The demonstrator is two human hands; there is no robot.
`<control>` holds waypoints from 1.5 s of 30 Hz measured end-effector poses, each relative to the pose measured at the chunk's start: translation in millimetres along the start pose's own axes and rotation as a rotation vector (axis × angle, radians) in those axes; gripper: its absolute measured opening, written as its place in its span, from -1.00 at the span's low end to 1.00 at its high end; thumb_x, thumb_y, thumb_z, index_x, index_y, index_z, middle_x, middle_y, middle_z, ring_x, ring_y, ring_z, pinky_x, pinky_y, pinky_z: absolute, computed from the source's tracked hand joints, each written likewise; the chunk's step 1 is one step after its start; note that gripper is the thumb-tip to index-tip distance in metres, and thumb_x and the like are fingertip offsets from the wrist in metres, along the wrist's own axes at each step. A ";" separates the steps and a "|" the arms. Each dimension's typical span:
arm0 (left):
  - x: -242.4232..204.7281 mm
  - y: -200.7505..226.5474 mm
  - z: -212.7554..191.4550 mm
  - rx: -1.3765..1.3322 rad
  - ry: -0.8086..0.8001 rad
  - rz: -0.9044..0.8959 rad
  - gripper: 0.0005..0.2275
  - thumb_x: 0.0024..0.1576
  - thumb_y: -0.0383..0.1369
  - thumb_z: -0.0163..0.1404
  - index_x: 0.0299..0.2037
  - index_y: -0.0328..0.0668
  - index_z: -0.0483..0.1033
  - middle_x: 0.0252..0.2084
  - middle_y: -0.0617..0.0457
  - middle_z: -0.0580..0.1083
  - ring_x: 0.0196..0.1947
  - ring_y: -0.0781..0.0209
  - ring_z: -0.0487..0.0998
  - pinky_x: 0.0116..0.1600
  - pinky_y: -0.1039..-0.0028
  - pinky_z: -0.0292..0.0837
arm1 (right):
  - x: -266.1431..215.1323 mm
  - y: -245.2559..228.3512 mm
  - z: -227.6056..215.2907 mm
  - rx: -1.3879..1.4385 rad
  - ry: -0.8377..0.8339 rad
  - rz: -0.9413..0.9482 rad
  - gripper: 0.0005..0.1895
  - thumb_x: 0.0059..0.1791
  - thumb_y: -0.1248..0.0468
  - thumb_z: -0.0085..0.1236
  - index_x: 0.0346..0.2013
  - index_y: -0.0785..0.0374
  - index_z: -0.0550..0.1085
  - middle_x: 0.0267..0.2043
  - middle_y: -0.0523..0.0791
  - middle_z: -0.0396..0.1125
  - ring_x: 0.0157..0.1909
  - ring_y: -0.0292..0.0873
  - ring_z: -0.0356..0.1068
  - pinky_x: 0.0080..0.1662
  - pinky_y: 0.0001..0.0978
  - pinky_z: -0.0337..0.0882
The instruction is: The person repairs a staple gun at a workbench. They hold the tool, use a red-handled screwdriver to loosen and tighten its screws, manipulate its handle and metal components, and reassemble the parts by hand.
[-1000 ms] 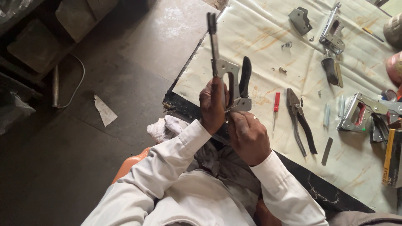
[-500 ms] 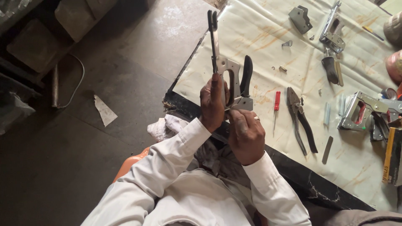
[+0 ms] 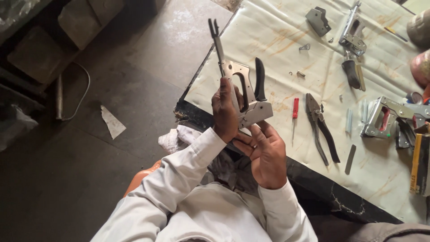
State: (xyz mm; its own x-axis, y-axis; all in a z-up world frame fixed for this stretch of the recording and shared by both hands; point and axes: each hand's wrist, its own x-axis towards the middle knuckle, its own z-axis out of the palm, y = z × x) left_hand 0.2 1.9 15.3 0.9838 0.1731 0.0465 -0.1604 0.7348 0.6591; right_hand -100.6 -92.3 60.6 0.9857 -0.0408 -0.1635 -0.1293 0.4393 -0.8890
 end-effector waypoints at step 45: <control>-26.2 -7.2 17.0 0.412 -0.404 -0.002 -0.86 0.21 -0.41 0.19 -0.15 -0.35 0.61 -0.32 0.13 0.59 -0.31 0.46 0.52 -0.21 0.59 0.43 | 24.5 -22.3 -51.4 -1.002 0.317 -0.460 -0.84 -0.04 0.30 0.28 -0.30 0.37 0.55 -0.39 -0.02 0.52 -0.40 -0.22 0.52 -0.28 -0.39 0.47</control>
State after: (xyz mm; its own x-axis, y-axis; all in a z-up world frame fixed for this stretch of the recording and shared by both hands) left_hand -23.0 -19.1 22.1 0.9496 -0.1517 0.2744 -0.1936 0.4048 0.8937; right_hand -79.1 -149.3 54.5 0.9088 -0.2989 0.2910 0.0680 -0.5820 -0.8103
